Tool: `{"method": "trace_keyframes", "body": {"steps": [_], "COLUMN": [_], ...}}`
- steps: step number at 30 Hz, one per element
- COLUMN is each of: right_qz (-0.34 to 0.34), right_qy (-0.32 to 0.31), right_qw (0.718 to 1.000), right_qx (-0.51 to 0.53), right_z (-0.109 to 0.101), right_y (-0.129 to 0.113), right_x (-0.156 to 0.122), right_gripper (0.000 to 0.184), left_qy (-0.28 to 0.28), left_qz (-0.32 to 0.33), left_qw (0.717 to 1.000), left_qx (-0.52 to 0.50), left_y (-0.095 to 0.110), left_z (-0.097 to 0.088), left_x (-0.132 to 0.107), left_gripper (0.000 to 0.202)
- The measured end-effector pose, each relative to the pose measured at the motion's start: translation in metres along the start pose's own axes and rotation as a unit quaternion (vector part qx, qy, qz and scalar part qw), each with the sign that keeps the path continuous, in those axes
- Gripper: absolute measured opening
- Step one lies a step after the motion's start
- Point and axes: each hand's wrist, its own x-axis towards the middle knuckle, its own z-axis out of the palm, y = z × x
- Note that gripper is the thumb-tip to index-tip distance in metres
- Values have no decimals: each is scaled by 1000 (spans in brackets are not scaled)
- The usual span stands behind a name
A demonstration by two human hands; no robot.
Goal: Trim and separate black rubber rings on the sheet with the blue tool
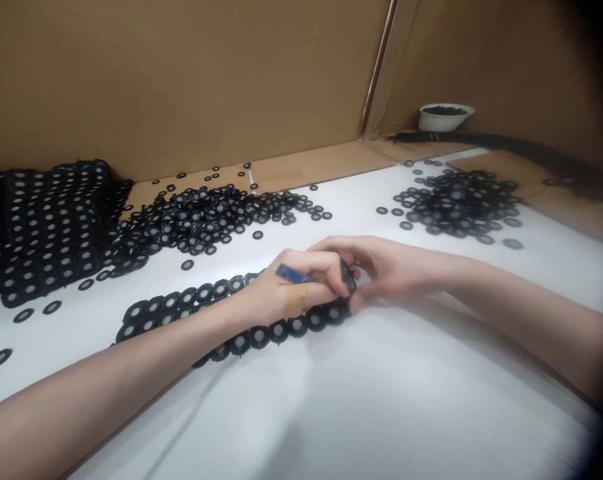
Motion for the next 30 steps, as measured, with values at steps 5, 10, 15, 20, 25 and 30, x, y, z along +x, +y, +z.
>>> {"method": "trace_keyframes", "body": {"steps": [5,10,15,20,25,30], "right_qz": [-4,-9,-17,7,18,1], "right_qy": [6,9,4,-6,-3,3], "right_qw": [1000,1000,1000,1000,1000,1000], "right_qx": [-5,-17,-11,11,-24,-11], "right_z": [-1,-2,-1,0,0,-1], "right_y": [2,2,1,-2,-5,-3], "right_x": [1,1,1,1,1,1], "right_gripper": [60,49,60,64,67,61], "left_qy": [15,8,4,8,-22,5], "left_qz": [8,7,-4,9,14,-9], "left_qw": [999,999,1000,999,997,1000], "left_qx": [-35,-45,14,50,74,14], "left_y": [-1,-1,0,-4,-5,1], "left_z": [0,0,0,-1,0,1], "left_x": [1,0,-1,0,-1,0], "left_gripper": [10,11,10,12,10,8]}}
